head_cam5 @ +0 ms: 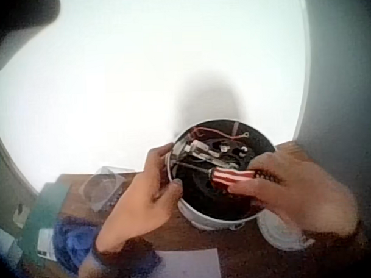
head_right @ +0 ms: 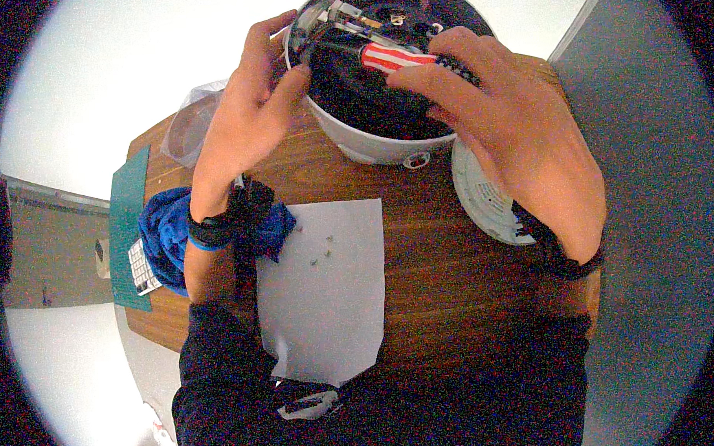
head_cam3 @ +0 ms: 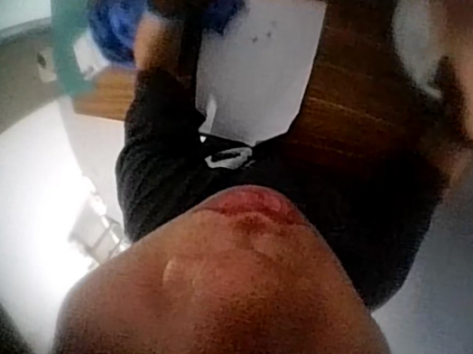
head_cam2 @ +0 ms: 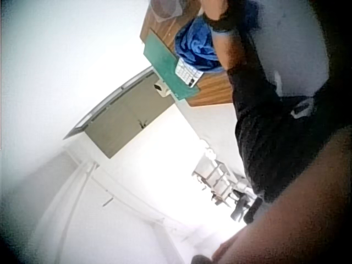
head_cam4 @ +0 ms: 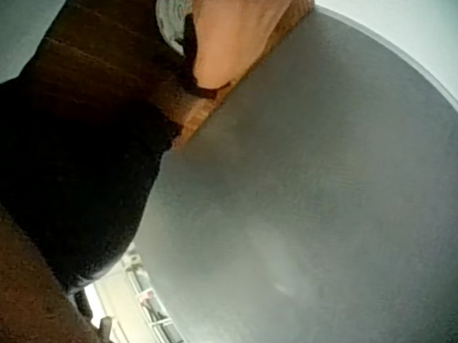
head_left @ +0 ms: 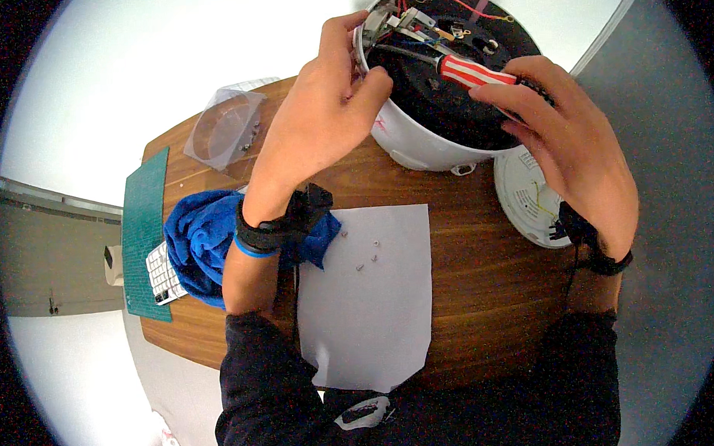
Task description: The person uses a screwdriver to tighten screws on the internal wiring of a white appliance. They rotate the device to access different connection points and continue securing components inside the housing.
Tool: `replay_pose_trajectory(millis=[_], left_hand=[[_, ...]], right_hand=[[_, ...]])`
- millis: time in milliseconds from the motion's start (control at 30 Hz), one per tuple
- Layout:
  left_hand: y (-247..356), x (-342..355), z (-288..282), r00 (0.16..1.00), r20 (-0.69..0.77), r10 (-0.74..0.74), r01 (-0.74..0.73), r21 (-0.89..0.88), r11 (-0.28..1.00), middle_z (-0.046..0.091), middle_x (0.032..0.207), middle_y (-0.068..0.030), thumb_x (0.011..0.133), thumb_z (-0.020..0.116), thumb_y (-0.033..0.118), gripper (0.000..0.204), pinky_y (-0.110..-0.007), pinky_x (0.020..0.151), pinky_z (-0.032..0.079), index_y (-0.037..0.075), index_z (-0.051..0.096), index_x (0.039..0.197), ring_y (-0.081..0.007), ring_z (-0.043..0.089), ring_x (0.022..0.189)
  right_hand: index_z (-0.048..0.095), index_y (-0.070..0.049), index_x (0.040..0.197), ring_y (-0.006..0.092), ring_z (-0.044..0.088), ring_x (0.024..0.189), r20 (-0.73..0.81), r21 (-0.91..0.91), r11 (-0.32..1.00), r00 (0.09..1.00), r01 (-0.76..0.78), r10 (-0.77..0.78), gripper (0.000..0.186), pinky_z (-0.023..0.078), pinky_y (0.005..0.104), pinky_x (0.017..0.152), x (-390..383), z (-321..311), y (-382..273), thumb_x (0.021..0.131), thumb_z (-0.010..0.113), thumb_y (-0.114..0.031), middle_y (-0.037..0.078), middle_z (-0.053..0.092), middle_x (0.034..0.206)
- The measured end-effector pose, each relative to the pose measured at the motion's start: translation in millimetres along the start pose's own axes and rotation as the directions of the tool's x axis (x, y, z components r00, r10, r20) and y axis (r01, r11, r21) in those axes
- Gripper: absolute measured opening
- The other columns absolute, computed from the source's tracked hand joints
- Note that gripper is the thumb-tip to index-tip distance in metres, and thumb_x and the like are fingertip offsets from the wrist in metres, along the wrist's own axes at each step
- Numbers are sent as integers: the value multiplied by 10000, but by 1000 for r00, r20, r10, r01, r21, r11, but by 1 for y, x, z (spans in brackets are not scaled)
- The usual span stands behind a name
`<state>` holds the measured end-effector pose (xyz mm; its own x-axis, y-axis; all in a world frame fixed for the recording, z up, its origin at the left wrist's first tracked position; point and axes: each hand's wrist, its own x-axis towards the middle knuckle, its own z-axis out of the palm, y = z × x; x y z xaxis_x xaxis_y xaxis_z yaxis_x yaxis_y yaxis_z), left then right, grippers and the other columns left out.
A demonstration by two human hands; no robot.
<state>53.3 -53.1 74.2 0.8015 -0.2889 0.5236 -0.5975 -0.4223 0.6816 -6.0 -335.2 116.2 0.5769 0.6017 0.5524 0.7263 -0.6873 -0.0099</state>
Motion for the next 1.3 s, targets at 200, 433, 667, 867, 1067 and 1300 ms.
replay_pose_trajectory(millis=[200,433,667,867,1067,1300], left_hand=[[8,-1,1,1000,22,-15,15,-21,1000,596,765,-156,975,621,156,615,-395,676,503,-73,390,1498,-255,617,697],[7,0,0,999,30,-43,44,-15,999,641,828,-199,976,620,157,618,-419,718,516,-53,386,1508,-291,643,739],[3,-2,8,998,9,68,-67,-37,997,705,964,-268,969,629,157,620,-447,788,545,-26,393,1512,-365,695,814],[13,-6,8,999,33,11,-11,-12,1000,689,939,-252,958,643,149,621,-439,764,541,-10,409,1510,-348,681,794],[6,-8,4,999,45,-19,17,42,999,681,1130,-95,1059,546,25,543,-254,733,488,66,393,1578,-90,572,860],[1,-6,4,1000,18,-13,13,-1,1000,657,1010,-107,1027,583,51,536,-294,729,488,15,413,1535,-138,583,834]], right_hand=[[699,-120,1303,354,643,1166,-56,-115,993,998,-18,12,520,540,413,990,4,-3,7,836,664,108,146,631,1288],[689,-78,1317,351,618,1219,-126,-77,997,992,20,-30,473,517,409,1026,5,5,17,873,653,80,142,626,1298],[618,-37,1229,470,636,1070,-155,50,946,934,-319,323,200,521,518,945,-3,10,7,1058,603,-138,254,648,1112],[595,-15,1142,505,660,927,-46,-66,859,862,-507,505,218,542,545,805,0,3,-12,1088,586,-226,285,668,969],[599,-11,1198,437,659,999,-173,-31,966,953,-259,250,214,533,449,847,-2,19,-11,1010,683,-68,221,637,1090],[595,7,1178,387,609,975,-137,11,990,981,-139,139,316,527,422,871,4,14,-4,900,741,44,177,549,1067]])
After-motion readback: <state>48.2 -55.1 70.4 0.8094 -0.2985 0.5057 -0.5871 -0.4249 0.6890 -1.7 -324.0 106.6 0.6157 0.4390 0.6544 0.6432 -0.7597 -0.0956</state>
